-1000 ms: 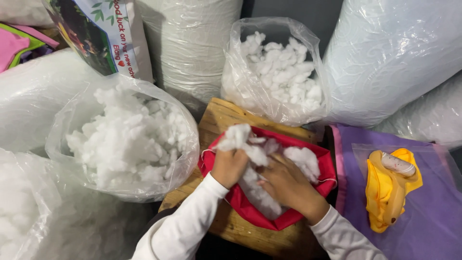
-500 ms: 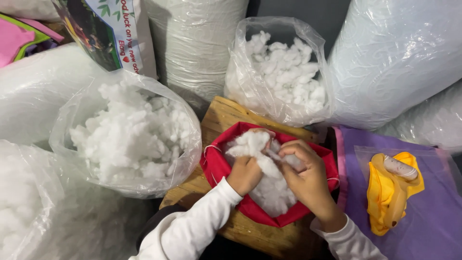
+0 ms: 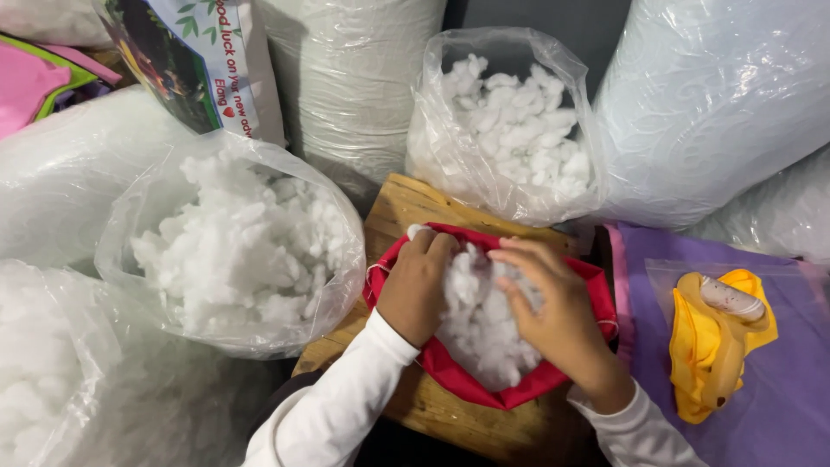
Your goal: Filling a red fabric pillowcase with white polyester fiberfill stuffing from large bags
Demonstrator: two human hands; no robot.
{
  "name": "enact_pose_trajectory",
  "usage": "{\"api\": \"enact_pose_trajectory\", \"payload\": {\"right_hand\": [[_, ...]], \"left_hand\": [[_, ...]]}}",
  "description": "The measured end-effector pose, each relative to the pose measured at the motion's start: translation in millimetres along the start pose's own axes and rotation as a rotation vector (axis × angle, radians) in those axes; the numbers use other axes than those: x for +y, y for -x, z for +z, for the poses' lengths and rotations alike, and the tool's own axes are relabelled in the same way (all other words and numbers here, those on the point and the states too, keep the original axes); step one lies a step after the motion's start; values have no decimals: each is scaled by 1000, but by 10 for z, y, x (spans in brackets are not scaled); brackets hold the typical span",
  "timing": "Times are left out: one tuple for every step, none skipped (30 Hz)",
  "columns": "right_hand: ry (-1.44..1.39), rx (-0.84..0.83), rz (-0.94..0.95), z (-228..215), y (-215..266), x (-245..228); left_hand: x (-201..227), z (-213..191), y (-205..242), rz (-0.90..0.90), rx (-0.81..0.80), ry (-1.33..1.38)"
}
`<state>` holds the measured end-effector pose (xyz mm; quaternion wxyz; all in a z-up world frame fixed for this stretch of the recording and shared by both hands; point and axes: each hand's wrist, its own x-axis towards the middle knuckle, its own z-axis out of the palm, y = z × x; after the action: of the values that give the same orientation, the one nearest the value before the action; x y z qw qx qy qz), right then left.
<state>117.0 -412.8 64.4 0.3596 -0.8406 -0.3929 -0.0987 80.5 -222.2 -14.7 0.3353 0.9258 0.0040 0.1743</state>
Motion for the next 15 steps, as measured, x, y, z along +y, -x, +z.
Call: {"api": "enact_pose_trajectory", "payload": {"right_hand": [[2,-6,6,-60,-2,-57],[-117,-7,45,-118,-5,-116],[-234,-2,82,-186,-23,-172],[-230,-1,85,-104,16,-149],[-164,-97,25,-20,51,-126],[-98,-192,-34,58,87,-99],[-93,-184,-25,168,125,-30],[-100,-154,-82,276,160,45],[-106,-124,-138,386,197,120],[-101,-116,-128,360,225,97],[-2,-254,-173,336,241,75],[97,-393,-217,316,258,49],[97,-392,-212,324,316,56],[298,-536,-201,334,375,60],[498,-674,-188,355,418,59]], "left_hand": [[39,-29,-17,-4,-5,6],[77,-60,-33,8,-34,86],[119,-96,-74,25,-61,165],[122,-101,-64,27,-64,169],[124,-111,-66,177,-63,332],[130,-118,-70,328,-62,494],[148,-168,-74,336,-71,499],[166,-215,-82,323,-112,487],[182,-261,-91,309,-154,475],[76,-191,-119,317,-165,479],[-33,-126,-147,282,-22,400],[-144,-63,-171,247,121,320],[-155,-87,-177,248,118,322],[-166,-113,-182,221,150,288],[-186,-158,-199,196,181,250]]}}
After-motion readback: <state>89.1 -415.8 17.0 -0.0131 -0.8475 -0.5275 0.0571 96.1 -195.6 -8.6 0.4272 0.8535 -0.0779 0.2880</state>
